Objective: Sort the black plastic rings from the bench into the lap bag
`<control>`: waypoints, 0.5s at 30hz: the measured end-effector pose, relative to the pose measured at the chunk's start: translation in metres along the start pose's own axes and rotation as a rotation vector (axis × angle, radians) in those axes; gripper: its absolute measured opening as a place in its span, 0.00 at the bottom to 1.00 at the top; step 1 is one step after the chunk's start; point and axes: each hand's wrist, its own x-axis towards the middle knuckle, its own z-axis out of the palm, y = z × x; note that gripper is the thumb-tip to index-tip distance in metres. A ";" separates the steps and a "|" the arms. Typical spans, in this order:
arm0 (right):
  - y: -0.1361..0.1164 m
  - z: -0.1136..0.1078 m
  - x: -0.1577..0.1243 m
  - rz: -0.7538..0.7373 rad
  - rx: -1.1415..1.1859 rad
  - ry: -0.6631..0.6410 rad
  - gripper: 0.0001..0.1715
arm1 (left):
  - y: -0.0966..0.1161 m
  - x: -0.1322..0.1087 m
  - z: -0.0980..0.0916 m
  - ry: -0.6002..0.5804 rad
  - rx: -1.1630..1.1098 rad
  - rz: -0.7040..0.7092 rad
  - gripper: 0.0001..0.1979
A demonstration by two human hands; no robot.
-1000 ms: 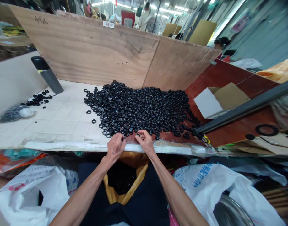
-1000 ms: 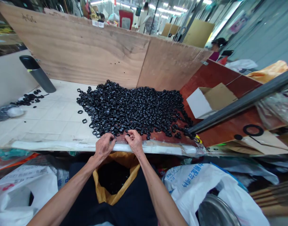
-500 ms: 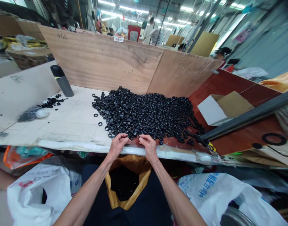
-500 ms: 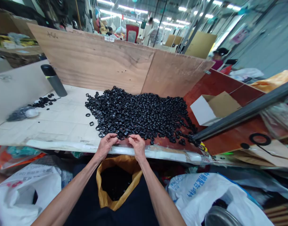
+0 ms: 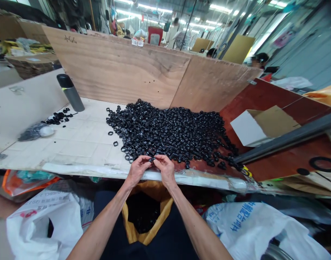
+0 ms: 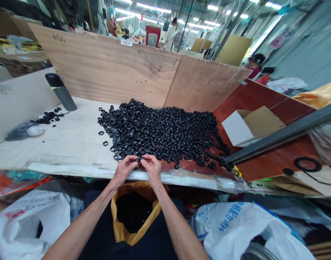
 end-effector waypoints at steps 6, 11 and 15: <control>0.003 0.003 0.000 -0.091 -0.147 -0.065 0.15 | 0.007 0.001 -0.002 0.046 0.124 0.020 0.20; 0.006 0.007 0.003 -0.135 -0.183 -0.048 0.16 | 0.007 0.003 -0.010 0.074 0.317 0.021 0.26; 0.021 -0.003 0.032 -0.248 -0.291 -0.047 0.22 | -0.013 0.035 -0.014 0.134 0.321 0.057 0.26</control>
